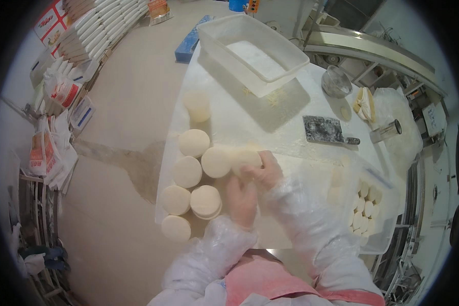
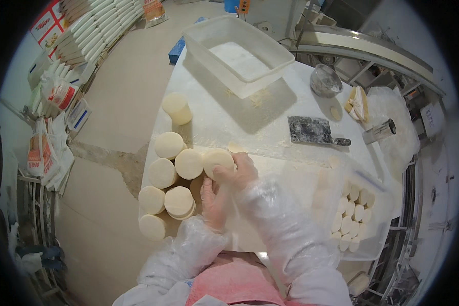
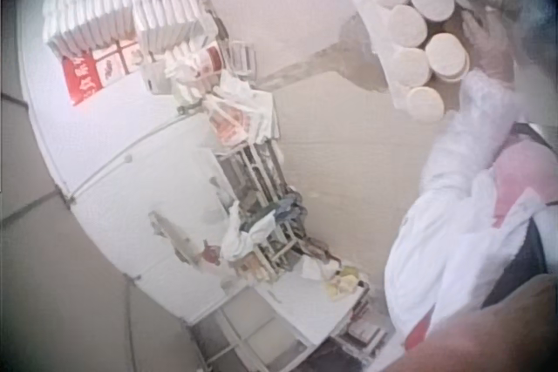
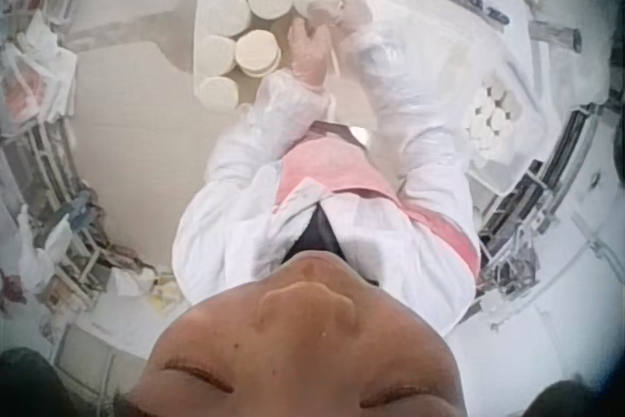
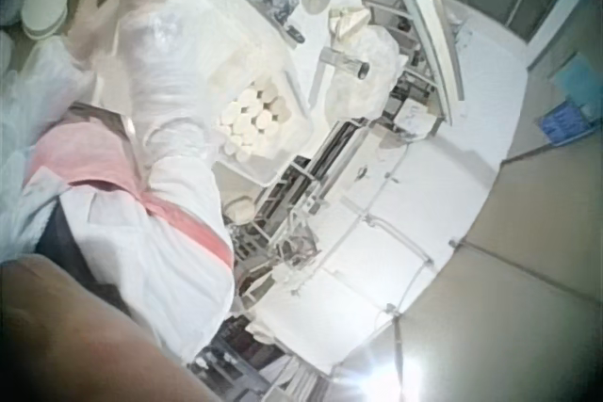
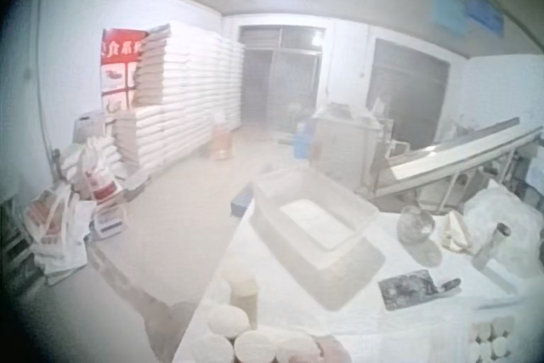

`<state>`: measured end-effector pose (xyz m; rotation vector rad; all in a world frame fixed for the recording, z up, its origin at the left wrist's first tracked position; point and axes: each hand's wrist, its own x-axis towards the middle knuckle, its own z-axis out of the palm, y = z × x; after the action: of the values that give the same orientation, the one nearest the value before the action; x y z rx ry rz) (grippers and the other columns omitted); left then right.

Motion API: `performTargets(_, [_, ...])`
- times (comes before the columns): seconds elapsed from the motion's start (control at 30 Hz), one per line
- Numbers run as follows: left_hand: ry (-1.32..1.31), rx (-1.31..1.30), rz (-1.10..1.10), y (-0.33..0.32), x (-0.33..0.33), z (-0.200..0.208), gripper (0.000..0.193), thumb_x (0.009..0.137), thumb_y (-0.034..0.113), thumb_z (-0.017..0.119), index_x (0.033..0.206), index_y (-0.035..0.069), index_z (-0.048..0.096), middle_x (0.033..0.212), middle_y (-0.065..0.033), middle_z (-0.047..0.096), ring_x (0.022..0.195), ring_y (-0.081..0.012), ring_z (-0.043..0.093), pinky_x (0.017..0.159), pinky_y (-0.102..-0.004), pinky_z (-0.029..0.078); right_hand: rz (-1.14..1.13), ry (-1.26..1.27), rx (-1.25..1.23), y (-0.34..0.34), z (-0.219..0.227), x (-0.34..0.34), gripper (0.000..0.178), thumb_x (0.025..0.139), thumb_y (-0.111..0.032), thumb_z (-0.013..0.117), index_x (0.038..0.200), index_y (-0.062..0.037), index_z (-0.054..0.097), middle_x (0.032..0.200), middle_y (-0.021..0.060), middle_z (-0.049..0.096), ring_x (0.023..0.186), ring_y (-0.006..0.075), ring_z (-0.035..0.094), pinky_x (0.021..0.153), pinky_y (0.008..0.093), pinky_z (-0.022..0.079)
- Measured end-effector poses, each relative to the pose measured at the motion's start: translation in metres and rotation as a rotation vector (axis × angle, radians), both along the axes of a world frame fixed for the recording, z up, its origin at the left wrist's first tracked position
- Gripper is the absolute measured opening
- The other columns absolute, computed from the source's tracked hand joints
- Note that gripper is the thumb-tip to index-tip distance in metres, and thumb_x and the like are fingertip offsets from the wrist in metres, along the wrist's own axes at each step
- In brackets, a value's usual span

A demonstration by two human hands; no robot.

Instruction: The person repeatedly picks up small dough pieces from a table, rolls them between both hands to form smooth round balls, and places them into a clear plastic container. The process continues throughout the clip with consistent hand motions.

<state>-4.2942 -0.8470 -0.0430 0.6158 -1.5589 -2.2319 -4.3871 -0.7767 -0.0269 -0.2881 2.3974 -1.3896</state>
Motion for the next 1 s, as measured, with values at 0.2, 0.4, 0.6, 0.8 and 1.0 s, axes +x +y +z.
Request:
performTargets(0.2, [0.058,-0.468,-0.295,-0.013,0.035,0.031,0.033,0.085,0.007,0.055,0.116,-0.003,0.051,0.111,-0.0174,0.055,0.103,-0.0291,0.054,0.087,-0.0355,0.042,-0.312,0.196,-0.540,0.046,-0.017,0.042,0.059,0.071,-0.016,0.074,0.120,-0.0011,0.043,0.104,0.0111,0.056,0.094,0.0228,0.056,0.084,0.0355,0.046])
performTargets(0.4, [-0.101,-0.370,-0.491,-0.015,0.085,0.025,0.037,0.086,0.004,0.052,0.123,0.001,0.051,0.120,-0.0153,0.054,0.114,-0.0257,0.050,0.096,-0.0328,0.038,-0.329,0.856,0.367,0.052,-0.061,-0.002,0.058,0.065,-0.016,0.076,0.115,-0.0036,0.049,0.101,0.0151,0.054,0.090,0.0316,0.054,0.077,0.0397,0.047])
performTargets(0.6, [-0.237,-0.376,-0.472,-0.012,0.092,-0.002,0.034,0.088,0.008,0.053,0.121,0.000,0.052,0.109,-0.0139,0.056,0.103,-0.0248,0.054,0.088,-0.0324,0.042,-0.446,0.923,0.185,0.063,-0.059,0.024,0.063,0.062,-0.013,0.079,0.117,-0.0044,0.050,0.105,0.0168,0.052,0.092,0.0334,0.054,0.078,0.0382,0.048])
performTargets(0.8, [-0.174,0.317,-0.252,0.064,0.038,0.008,0.045,0.095,0.020,0.047,0.133,-0.001,0.039,0.126,-0.0126,0.047,0.114,-0.0191,0.045,0.100,-0.0311,0.033,-0.479,0.275,-0.168,0.124,-0.009,0.120,0.060,0.067,-0.013,0.078,0.119,-0.0008,0.051,0.108,0.0089,0.053,0.095,0.0236,0.054,0.085,0.0345,0.047])
performTargets(1.0, [0.805,-0.393,-0.395,0.182,0.020,0.114,0.061,0.085,0.018,0.058,0.135,-0.003,0.030,0.136,-0.0211,0.033,0.128,-0.0336,0.032,0.105,-0.0403,0.028,-0.483,-0.228,-0.586,0.333,0.123,0.143,0.093,0.068,-0.020,0.081,0.141,-0.0028,0.027,0.128,0.0105,0.048,0.117,0.0199,0.047,0.095,0.0342,0.043])
